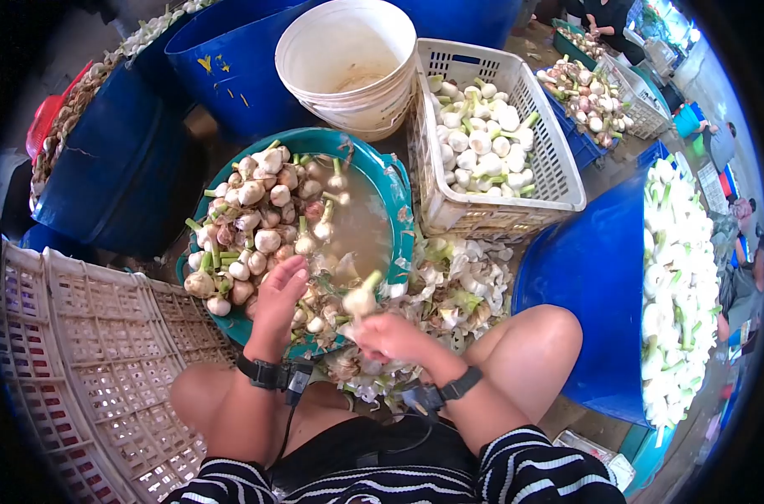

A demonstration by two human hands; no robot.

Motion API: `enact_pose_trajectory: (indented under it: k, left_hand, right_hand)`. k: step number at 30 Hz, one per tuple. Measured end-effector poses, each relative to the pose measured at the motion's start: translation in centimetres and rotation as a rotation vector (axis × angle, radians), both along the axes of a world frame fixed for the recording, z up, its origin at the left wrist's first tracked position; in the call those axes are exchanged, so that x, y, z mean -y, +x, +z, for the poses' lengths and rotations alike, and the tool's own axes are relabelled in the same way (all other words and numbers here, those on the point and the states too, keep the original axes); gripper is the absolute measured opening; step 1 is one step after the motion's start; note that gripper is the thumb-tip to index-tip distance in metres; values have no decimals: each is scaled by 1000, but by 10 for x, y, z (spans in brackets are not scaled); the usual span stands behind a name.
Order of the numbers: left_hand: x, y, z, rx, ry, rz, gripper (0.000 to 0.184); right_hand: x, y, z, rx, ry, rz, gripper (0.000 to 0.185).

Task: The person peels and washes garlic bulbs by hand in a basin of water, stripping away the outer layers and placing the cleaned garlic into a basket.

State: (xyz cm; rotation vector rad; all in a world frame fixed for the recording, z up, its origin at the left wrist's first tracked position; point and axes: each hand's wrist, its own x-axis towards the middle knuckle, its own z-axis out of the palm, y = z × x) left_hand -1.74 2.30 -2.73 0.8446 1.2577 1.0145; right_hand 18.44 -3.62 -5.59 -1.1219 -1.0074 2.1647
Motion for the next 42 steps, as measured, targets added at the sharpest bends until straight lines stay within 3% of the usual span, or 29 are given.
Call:
enact_pose_trajectory:
  k: [2, 4, 5, 6, 8, 9, 11, 13, 15, 16, 18, 20, 23, 25, 29, 31, 32, 34, 35, 36, 38, 40, 42]
  left_hand:
    - [2, 3, -1, -49, -82, 3, 38]
    - [6, 5, -15, -111, -76, -159, 40]
    - [10, 7, -39, -229, 32, -313, 47]
    - [16, 10, -64, -227, 20, -312, 47]
    - [29, 18, -100, -432, 41, -758, 56]
    - [33, 21, -93, -432, 33, -755, 56]
    - [42, 27, -64, -754, 36, -1044, 71]
    - [44, 24, -60, -754, 160, -1017, 78]
    - [47, 24, -54, -810, 370, -985, 85]
    - [48, 27, -50, -805, 368, -993, 85]
    - [50, 33, -42, -798, 523, -1028, 79]
    - [59, 42, -59, -738, 598, -945, 68]
    - [63, 55, -73, -768, 449, -881, 53]
    - [61, 60, -80, -737, 429, -841, 50]
    - [55, 65, -67, -763, 370, -777, 38]
    - [49, 64, -62, -741, 367, -796, 35]
    - [47, 63, -61, -717, 353, -812, 33]
    - [46, 60, -59, -686, 430, -775, 31]
    - [46, 59, -57, -660, 313, -714, 30]
    - [44, 57, -52, -635, 201, -655, 29]
    - [38, 55, -34, -620, 266, -621, 30]
    - [36, 53, -21, -530, 234, -544, 33]
    - [33, 46, -13, -518, 174, -561, 36]
  right_hand:
    - [8, 12, 10, 890, 581, 524, 27]
    - [8, 24, 4, 962, 523, 514, 27]
    - [6, 27, 1, 1038, 478, 493, 27]
    - [6, 29, 3, 1034, 468, 502, 27]
    - [4, 28, 10, 1167, 531, 525, 25]
    - [5, 27, 9, 1308, 550, 598, 24]
    - [5, 31, 7, 1302, 541, 511, 23]
    - [3, 37, 3, 1308, 520, 416, 23]
    - [1, 44, -4, 1238, 439, 132, 22]
    - [0, 46, -9, 1239, 430, 130, 22]
    - [-3, 44, -18, 907, 468, 30, 23]
    - [-4, 37, -22, 796, 461, 32, 21]
    - [-4, 26, -23, 624, 330, -78, 19]
    - [-3, 24, -26, 265, 1, -232, 17]
    - [-2, 27, -22, 59, -166, -387, 17]
    - [-1, 37, -23, -210, -188, -641, 18]
    - [-3, 45, -24, -210, -187, -646, 18]
    - [-12, 63, -20, -479, -201, -1123, 23]
    - [-13, 69, -18, -250, -249, -1247, 19]
    - [-9, 65, -12, -256, -245, -1257, 19]
    - [2, 43, -4, 405, -98, -741, 19]
    - [14, 21, -11, 674, 523, -125, 19]
    - [17, 5, 1, 785, 617, -173, 20]
